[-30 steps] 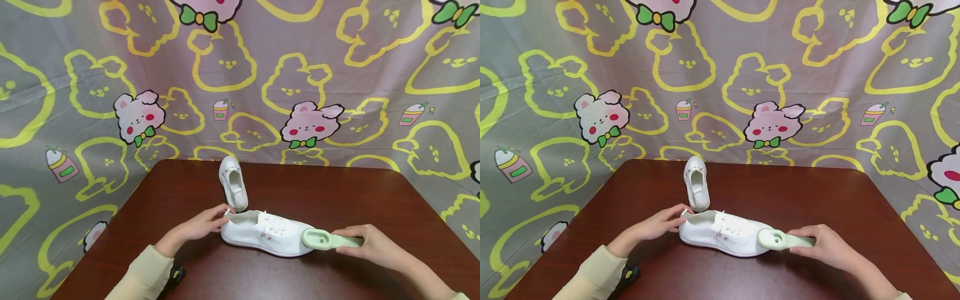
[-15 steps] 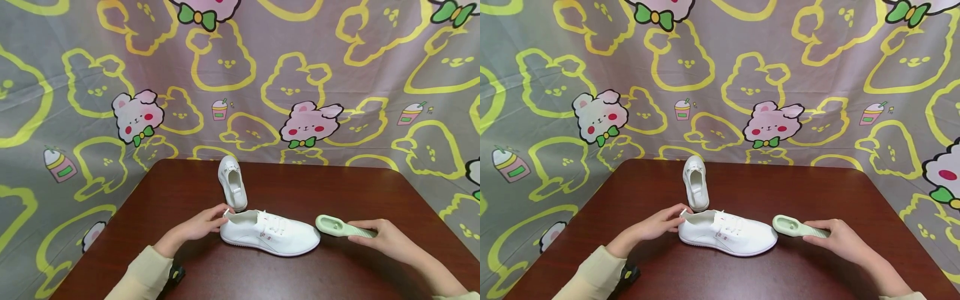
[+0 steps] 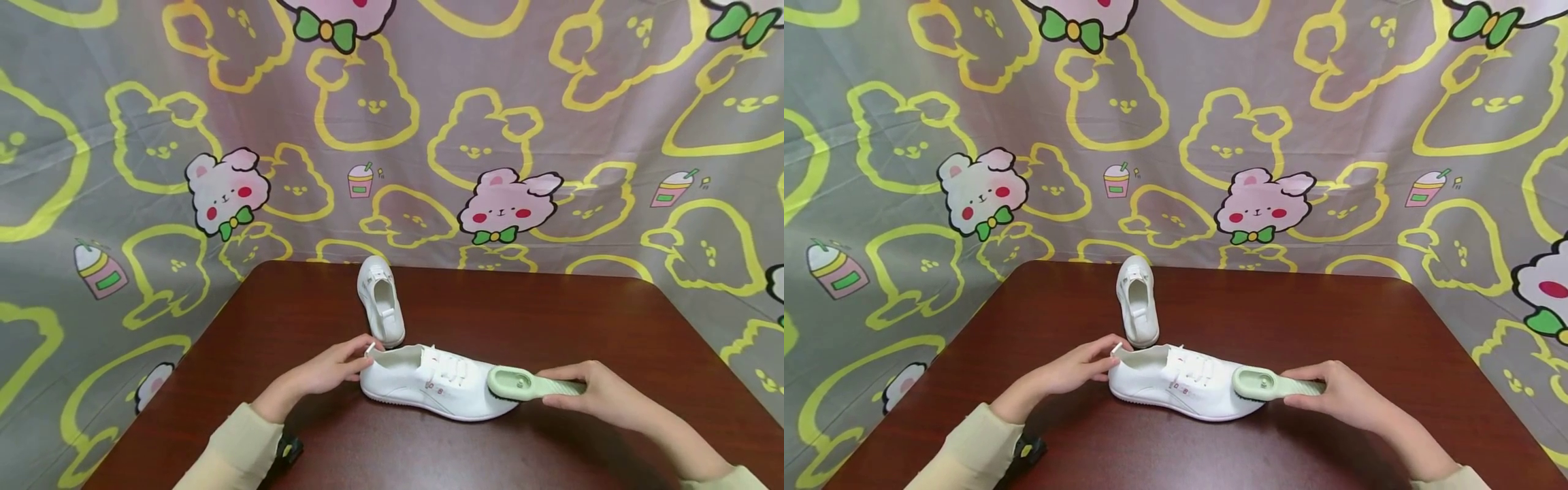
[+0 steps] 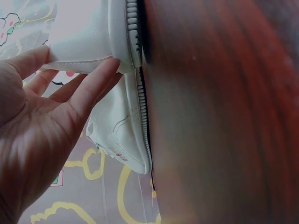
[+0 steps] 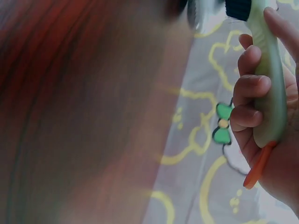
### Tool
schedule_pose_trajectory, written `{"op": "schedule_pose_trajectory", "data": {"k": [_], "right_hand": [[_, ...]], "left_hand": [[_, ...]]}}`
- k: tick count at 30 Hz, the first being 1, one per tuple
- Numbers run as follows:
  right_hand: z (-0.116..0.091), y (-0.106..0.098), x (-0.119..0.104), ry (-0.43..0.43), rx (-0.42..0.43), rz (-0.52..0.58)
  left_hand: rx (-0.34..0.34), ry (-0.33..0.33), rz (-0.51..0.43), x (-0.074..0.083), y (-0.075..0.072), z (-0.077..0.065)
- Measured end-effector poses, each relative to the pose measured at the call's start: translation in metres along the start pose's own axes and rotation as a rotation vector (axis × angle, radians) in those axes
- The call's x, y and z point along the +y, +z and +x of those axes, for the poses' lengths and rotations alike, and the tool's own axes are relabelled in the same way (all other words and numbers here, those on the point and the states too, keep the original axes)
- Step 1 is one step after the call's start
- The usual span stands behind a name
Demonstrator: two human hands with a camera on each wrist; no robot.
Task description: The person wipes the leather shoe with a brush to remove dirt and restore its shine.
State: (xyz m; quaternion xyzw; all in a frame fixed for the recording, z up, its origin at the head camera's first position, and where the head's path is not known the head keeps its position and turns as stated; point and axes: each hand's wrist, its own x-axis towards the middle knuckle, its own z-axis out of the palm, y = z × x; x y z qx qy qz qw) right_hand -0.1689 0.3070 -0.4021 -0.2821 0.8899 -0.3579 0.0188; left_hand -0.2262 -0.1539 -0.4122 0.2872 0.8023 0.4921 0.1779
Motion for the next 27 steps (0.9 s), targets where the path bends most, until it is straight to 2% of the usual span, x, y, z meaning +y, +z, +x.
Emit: {"op": "schedule_pose_trajectory", "data": {"k": [7,11,14,17,22,24,27], "right_hand": [[-0.007,-0.014,0.019,0.179,0.084,-0.103],[-0.007,-0.017,0.016,0.222,0.14,-0.176],[-0.003,-0.016,0.006,0.186,0.163,-0.189],[0.003,-0.012,-0.007,0.123,0.159,-0.147],[0.014,0.0,-0.023,0.017,0.057,-0.045],[0.017,0.005,-0.025,-0.007,0.012,-0.017],[0.021,0.01,-0.022,-0.017,-0.004,-0.018]], "left_hand": [[-0.004,0.012,0.005,-0.002,-0.001,0.001],[-0.003,0.008,0.005,-0.003,0.0,0.001],[-0.004,0.004,0.002,-0.003,0.0,0.001],[-0.004,0.003,-0.003,-0.002,0.0,0.001],[-0.002,0.002,-0.001,-0.001,0.0,0.001],[-0.002,0.001,0.0,0.0,0.0,0.001],[-0.003,-0.003,0.004,0.001,0.001,0.0]]}}
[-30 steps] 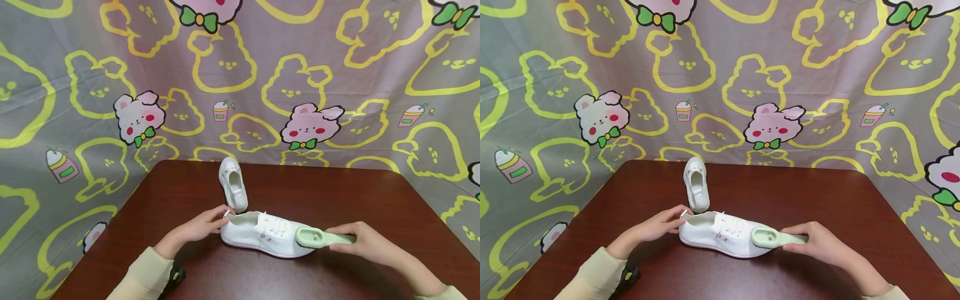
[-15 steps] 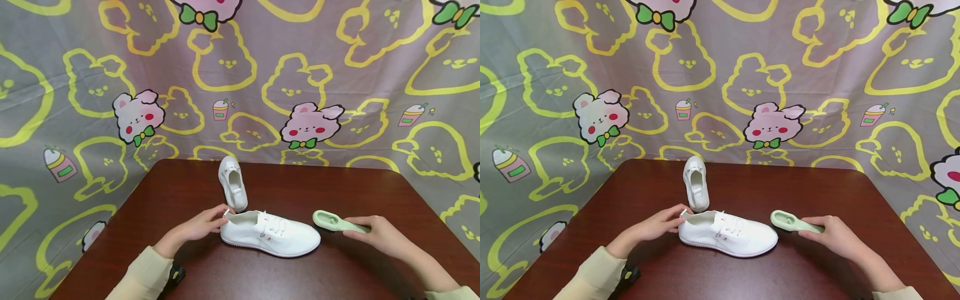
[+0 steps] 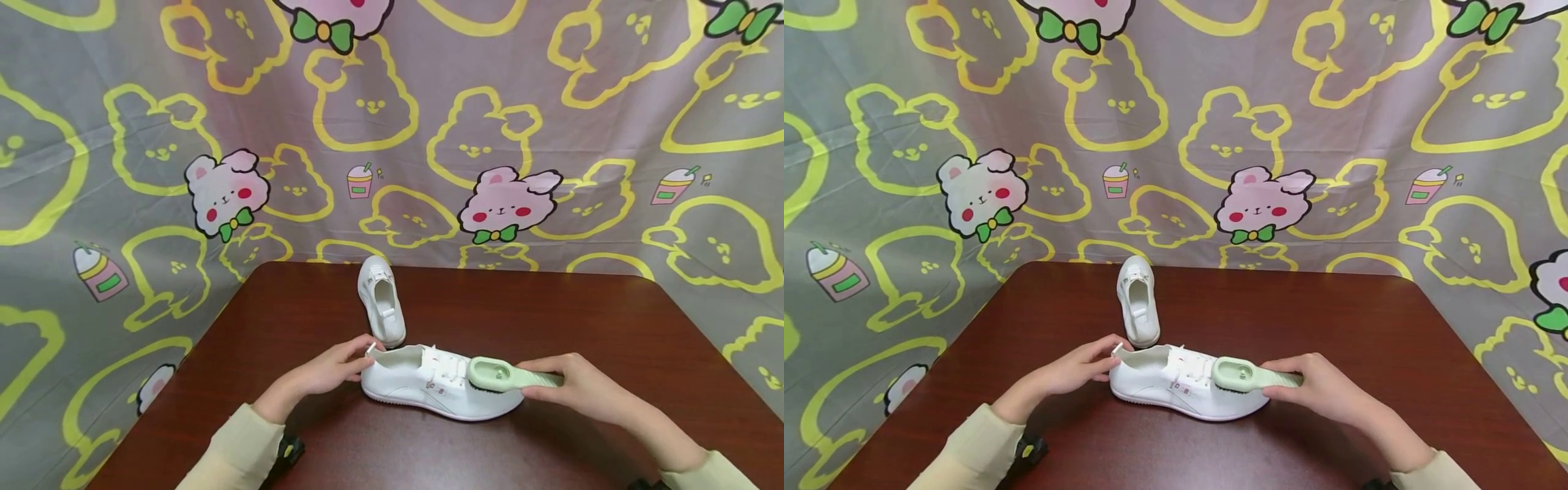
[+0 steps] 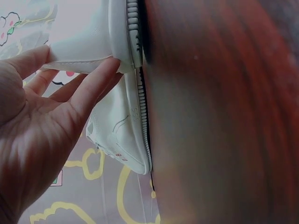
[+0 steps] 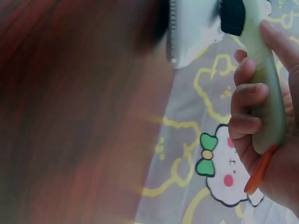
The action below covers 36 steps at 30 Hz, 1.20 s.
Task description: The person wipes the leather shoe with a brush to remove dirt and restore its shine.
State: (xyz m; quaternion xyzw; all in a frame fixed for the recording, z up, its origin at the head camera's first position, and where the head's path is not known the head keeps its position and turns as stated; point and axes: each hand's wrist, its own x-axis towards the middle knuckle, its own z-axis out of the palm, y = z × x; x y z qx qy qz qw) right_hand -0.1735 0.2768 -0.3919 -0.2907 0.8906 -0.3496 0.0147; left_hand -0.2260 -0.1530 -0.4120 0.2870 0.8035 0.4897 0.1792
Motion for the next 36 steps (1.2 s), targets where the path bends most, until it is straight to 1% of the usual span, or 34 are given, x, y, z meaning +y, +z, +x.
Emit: {"op": "schedule_pose_trajectory", "data": {"k": [6,12,16,19,23,26,27,29,32,33,36], "right_hand": [[-0.001,-0.002,0.011,0.05,0.053,-0.05],[-0.011,-0.012,0.02,0.102,0.134,-0.153],[-0.02,-0.018,0.019,0.121,0.186,-0.194],[-0.025,-0.019,0.014,0.132,0.187,-0.142],[-0.029,-0.016,0.011,0.084,0.13,-0.08],[-0.031,-0.014,0.014,0.045,0.102,-0.089],[-0.032,-0.014,0.016,0.047,0.099,-0.096],[-0.034,-0.015,0.022,0.067,0.102,-0.111],[-0.039,-0.02,0.033,0.126,0.106,-0.133],[-0.04,-0.021,0.036,0.147,0.118,-0.144],[-0.043,-0.024,0.042,0.169,0.15,-0.183]], "left_hand": [[-0.001,-0.002,0.008,0.0,0.0,0.0],[-0.001,0.002,0.009,-0.001,0.0,0.0],[-0.005,-0.001,0.004,-0.001,0.0,0.0],[-0.004,0.002,0.002,-0.001,0.0,0.0],[0.001,0.003,0.003,-0.001,-0.001,0.0],[0.002,-0.001,0.003,-0.001,0.0,-0.001],[0.003,-0.001,0.004,-0.001,0.0,-0.001],[0.005,0.001,0.005,-0.001,0.0,-0.001],[0.005,0.001,0.004,0.0,0.001,-0.001],[0.005,0.002,0.003,0.0,0.001,-0.001],[0.004,0.0,0.002,0.0,0.001,-0.002]]}}
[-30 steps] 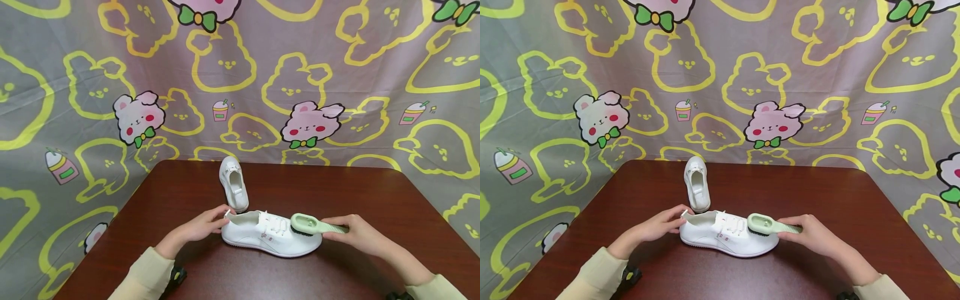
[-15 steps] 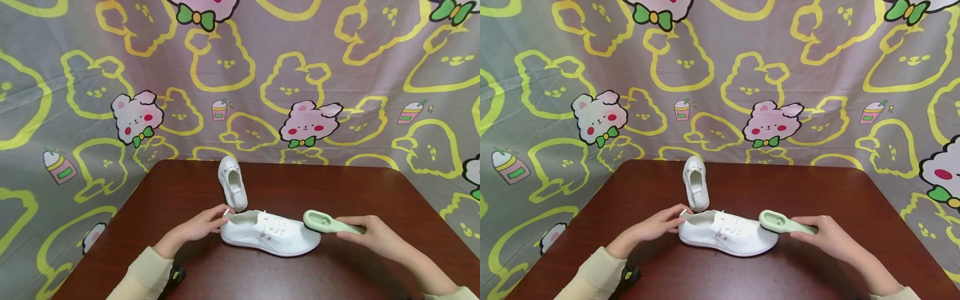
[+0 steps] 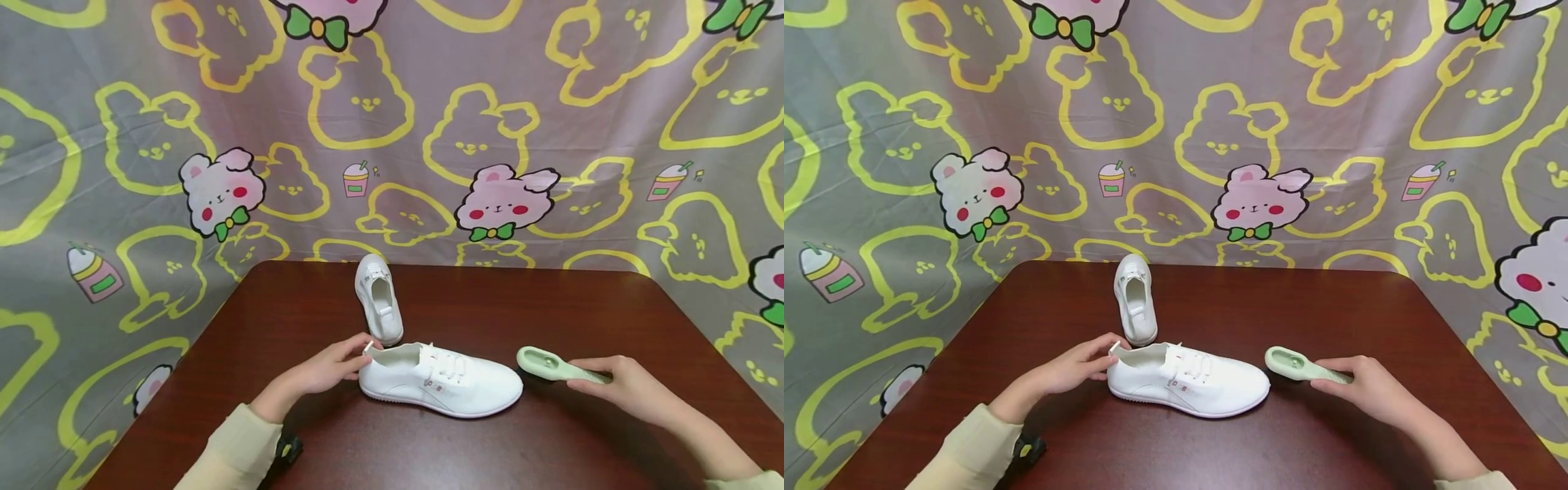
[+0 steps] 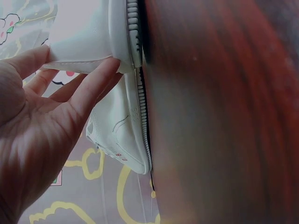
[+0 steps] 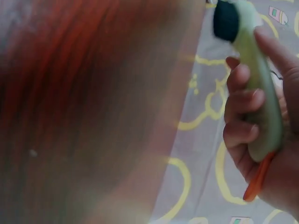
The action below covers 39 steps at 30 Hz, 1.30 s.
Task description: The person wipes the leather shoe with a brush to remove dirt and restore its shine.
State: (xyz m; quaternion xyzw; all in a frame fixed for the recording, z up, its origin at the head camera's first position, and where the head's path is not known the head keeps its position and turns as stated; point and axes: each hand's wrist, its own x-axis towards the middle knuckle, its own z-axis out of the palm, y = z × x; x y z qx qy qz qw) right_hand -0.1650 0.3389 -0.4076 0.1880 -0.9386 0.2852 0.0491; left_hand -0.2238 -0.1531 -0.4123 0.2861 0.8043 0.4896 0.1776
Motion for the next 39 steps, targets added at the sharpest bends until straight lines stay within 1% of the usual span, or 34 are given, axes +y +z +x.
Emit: {"op": "schedule_pose_trajectory", "data": {"k": [3,6,9,12,16,22,26,29,32,35,39], "right_hand": [[0.005,-0.002,-0.003,0.007,0.032,-0.016],[0.013,-0.005,-0.015,0.007,0.028,0.007],[0.022,-0.003,-0.027,-0.022,0.001,0.048],[0.028,0.004,-0.032,-0.056,-0.052,0.077],[0.032,0.012,-0.027,-0.058,-0.106,0.081],[0.034,0.012,-0.009,0.018,-0.101,0.055],[0.036,0.007,-0.007,0.02,-0.091,0.006],[0.04,0.005,-0.014,0.004,-0.064,0.003],[0.044,0.005,-0.025,-0.009,-0.045,0.051],[0.048,0.009,-0.037,-0.034,-0.073,0.108],[0.052,0.019,-0.046,-0.064,-0.122,0.132]], "left_hand": [[0.001,0.001,0.0,0.0,0.0,0.0],[0.003,-0.004,-0.003,0.0,-0.001,0.0],[0.004,-0.008,-0.009,0.0,0.0,-0.001],[0.003,-0.01,-0.014,-0.001,0.001,0.0],[0.002,-0.006,-0.006,-0.002,0.002,0.001],[0.01,0.003,0.01,0.0,0.0,0.001],[0.015,0.001,0.013,0.0,-0.001,0.001],[0.014,-0.008,0.009,0.0,-0.001,0.001],[0.012,-0.01,0.005,0.0,-0.001,0.0],[0.012,-0.003,0.009,0.0,0.0,0.0],[0.01,0.002,0.015,-0.001,0.001,0.001]]}}
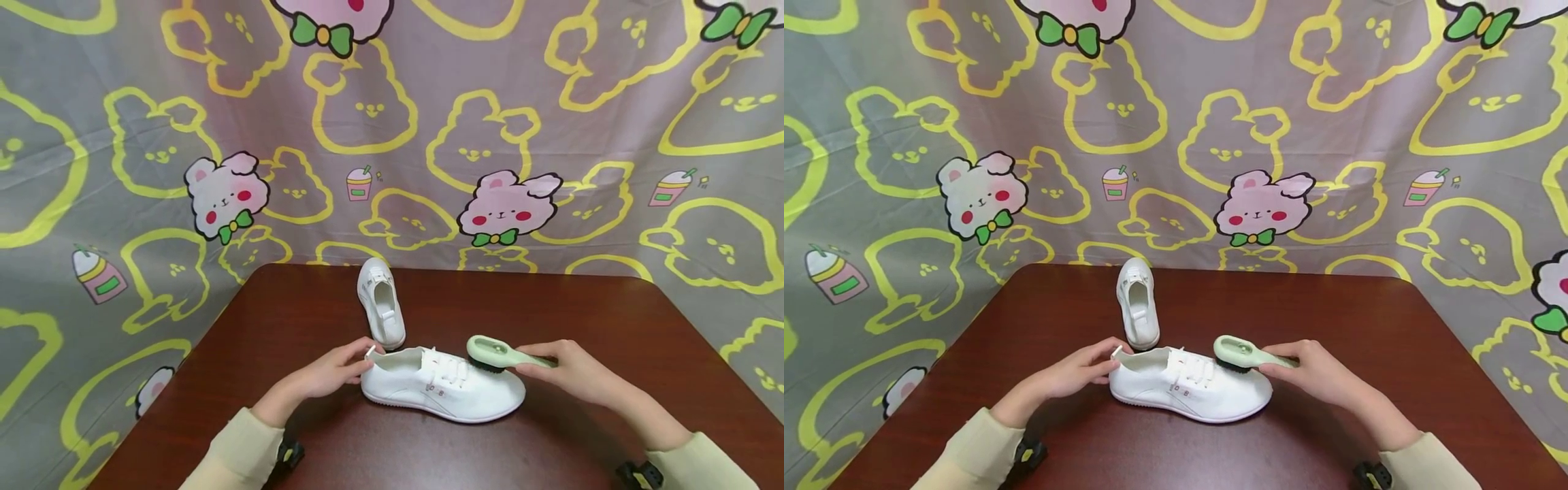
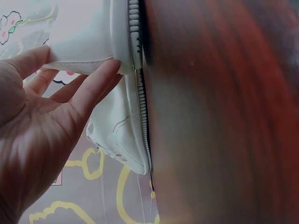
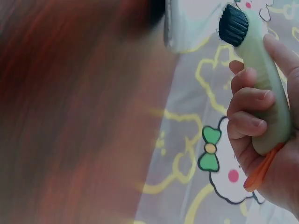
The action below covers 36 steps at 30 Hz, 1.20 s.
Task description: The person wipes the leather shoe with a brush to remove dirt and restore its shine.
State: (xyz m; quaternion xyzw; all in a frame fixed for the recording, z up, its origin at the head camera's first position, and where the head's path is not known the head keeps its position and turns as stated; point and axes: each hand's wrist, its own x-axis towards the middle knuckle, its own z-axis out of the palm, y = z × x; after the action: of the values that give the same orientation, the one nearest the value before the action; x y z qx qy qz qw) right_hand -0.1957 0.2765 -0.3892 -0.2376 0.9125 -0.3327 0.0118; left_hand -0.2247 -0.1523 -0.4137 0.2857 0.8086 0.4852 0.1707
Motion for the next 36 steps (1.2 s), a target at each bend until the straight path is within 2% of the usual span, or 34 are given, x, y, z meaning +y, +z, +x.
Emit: {"op": "schedule_pose_trajectory", "data": {"k": [6,13,20,27,33,36], "right_hand": [[0.004,0.007,0.008,0.012,0.004,-0.032],[-0.008,-0.003,0.023,0.104,0.029,-0.084],[-0.021,-0.016,0.018,0.067,0.155,-0.141],[-0.035,-0.024,0.01,0.002,0.232,-0.164],[-0.043,-0.025,0.007,-0.029,0.252,-0.169],[-0.044,-0.025,0.006,-0.032,0.254,-0.163]], "left_hand": [[-0.004,0.001,-0.001,0.001,0.0,-0.001],[-0.003,-0.009,0.001,0.003,0.0,-0.001],[-0.005,0.002,0.008,0.003,-0.001,0.0],[0.005,0.013,0.023,0.003,0.001,0.0],[-0.001,0.034,0.052,0.006,-0.002,0.001],[0.002,0.021,0.069,0.006,-0.004,0.004]]}}
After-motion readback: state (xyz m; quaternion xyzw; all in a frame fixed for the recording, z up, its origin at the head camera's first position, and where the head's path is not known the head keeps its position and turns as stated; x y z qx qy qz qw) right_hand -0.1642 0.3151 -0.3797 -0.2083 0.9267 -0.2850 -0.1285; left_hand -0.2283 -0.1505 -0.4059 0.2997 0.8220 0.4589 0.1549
